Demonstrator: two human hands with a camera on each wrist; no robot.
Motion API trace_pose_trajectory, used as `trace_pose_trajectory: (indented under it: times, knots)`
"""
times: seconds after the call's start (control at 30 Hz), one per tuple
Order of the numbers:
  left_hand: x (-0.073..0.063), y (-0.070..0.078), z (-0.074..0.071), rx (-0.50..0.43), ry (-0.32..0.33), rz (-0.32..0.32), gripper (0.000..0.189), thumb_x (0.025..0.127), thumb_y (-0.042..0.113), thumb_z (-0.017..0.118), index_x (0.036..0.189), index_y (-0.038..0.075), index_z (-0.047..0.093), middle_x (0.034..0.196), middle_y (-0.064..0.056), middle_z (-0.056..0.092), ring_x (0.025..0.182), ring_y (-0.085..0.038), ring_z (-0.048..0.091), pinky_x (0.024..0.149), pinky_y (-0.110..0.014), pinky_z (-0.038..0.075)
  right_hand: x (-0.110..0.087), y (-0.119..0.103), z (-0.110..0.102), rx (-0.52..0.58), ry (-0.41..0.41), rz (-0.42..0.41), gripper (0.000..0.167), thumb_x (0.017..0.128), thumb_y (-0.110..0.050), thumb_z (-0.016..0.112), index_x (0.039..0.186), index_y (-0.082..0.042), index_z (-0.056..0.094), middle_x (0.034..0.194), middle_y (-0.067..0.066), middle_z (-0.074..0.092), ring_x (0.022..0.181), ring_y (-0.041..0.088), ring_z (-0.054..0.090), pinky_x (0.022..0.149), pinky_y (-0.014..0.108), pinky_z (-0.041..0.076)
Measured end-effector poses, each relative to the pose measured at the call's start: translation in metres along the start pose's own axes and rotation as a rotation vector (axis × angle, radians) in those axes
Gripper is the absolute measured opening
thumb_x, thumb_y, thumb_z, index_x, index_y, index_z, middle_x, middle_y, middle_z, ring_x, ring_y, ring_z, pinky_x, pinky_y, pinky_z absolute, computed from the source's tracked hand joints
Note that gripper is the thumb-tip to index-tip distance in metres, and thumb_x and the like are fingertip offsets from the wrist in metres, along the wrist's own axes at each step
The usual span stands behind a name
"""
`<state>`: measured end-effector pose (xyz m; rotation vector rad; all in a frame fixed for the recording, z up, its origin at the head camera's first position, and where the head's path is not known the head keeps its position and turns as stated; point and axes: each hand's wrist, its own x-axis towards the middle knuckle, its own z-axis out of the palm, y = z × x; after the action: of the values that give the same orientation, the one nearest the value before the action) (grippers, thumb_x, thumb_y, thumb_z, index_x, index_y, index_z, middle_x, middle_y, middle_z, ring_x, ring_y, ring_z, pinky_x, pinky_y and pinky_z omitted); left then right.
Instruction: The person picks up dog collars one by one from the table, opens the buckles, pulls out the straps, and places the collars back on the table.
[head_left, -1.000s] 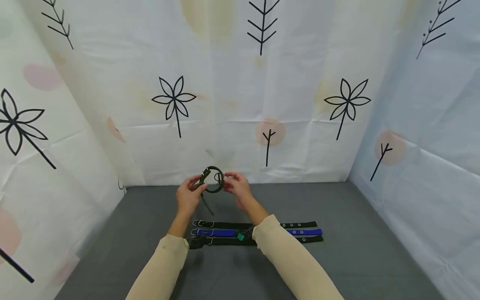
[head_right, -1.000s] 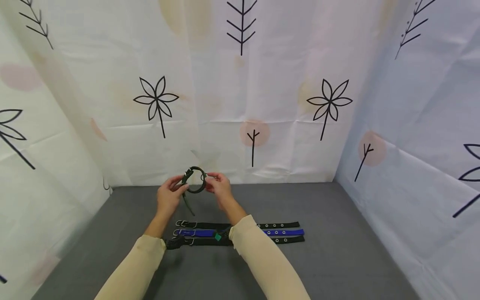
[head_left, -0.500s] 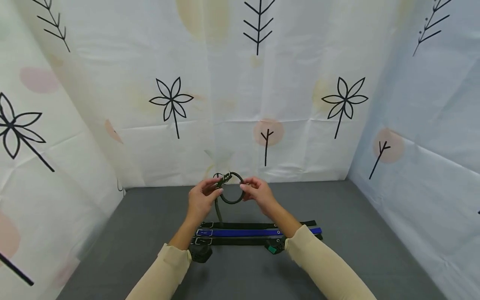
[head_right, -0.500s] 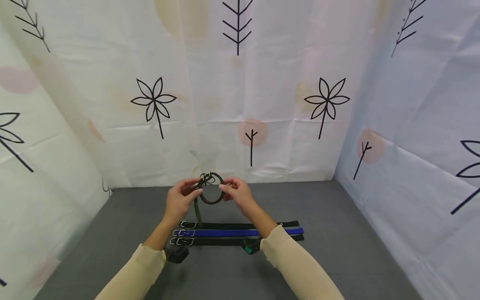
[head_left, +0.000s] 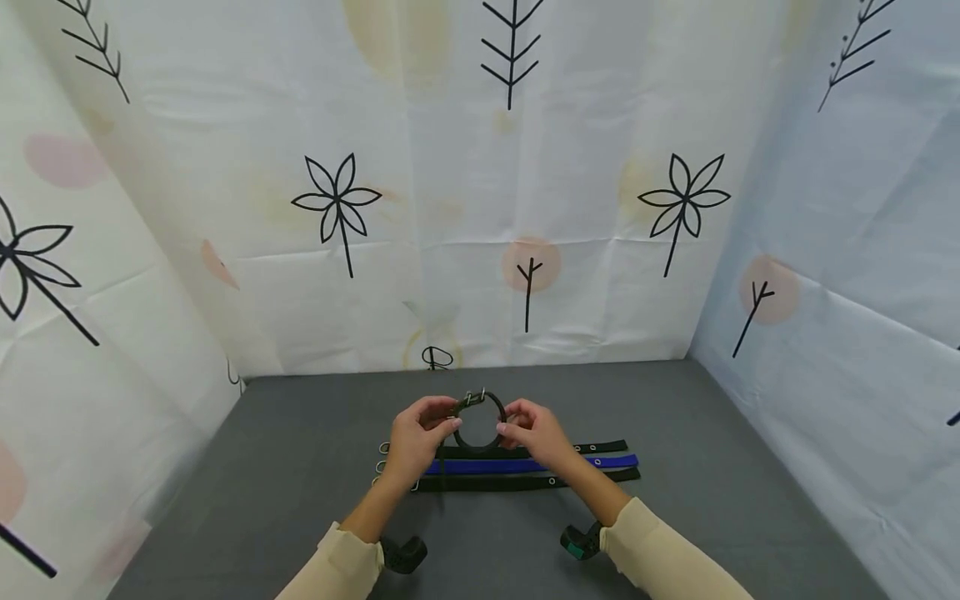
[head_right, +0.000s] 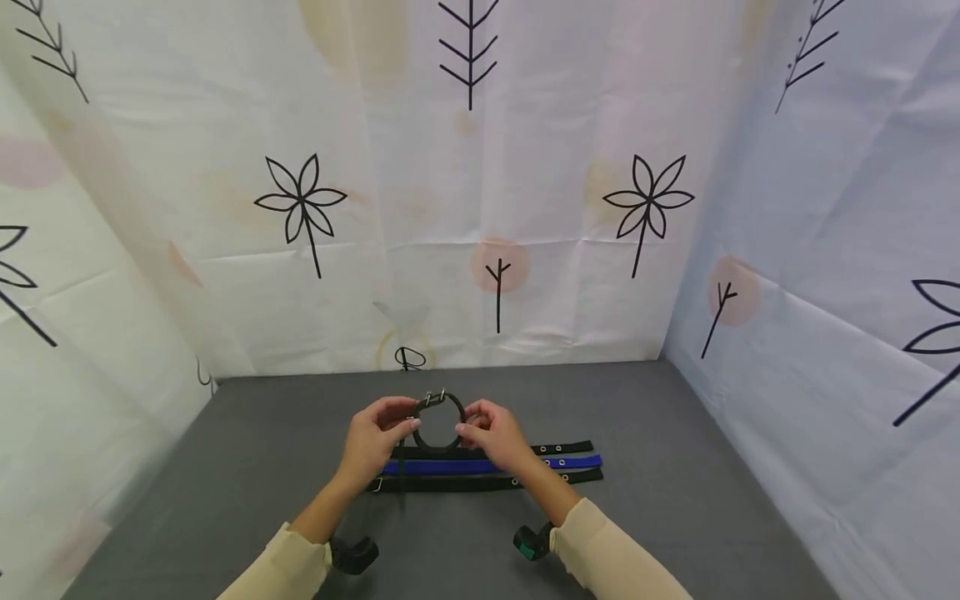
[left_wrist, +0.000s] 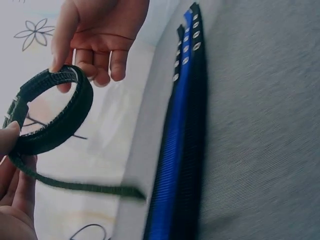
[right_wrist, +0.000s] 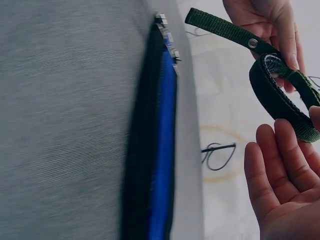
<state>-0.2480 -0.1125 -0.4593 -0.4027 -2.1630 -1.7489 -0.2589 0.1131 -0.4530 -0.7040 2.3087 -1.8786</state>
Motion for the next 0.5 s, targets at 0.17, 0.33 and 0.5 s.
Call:
trace_pose_trajectory:
  times: [0.17, 0.33, 0.5]
  knots:
    - [-0.008, -0.007, 0.004, -0.054, -0.042, -0.039, 0.024, 0.083, 0.004, 0.077, 0.105, 0.001, 0.07, 0.101, -0.013, 0.069, 0.094, -0.026, 0.067, 0.076, -0.026, 0.054, -0.011, 0.017, 0.001, -0.046, -0.001, 0.015, 0.024, 0.094, -0.004, 0.063, 0.11, 0.012, 0.056, 0.087, 0.021, 0.068, 0.078, 0.034, 0.068, 0.072, 0.047, 0.055]
    - [-0.012, -0.013, 0.008, -0.081, -0.064, -0.057, 0.024, 0.083, 0.001, 0.076, 0.106, 0.001, 0.07, 0.102, -0.014, 0.069, 0.096, -0.029, 0.065, 0.078, -0.028, 0.054, -0.018, 0.028, 0.002, -0.024, -0.016, 0.012, 0.023, 0.094, -0.003, 0.061, 0.109, 0.013, 0.054, 0.089, 0.028, 0.067, 0.08, 0.039, 0.067, 0.07, 0.047, 0.055]
    - [-0.012, -0.012, 0.009, -0.004, -0.084, -0.038, 0.022, 0.083, 0.005, 0.077, 0.104, 0.007, 0.071, 0.099, -0.006, 0.07, 0.092, -0.021, 0.066, 0.076, -0.028, 0.053, -0.02, 0.033, 0.0, -0.034, -0.044, 0.024, 0.021, 0.094, -0.002, 0.061, 0.109, 0.012, 0.054, 0.089, 0.028, 0.067, 0.08, 0.045, 0.064, 0.064, 0.044, 0.055]
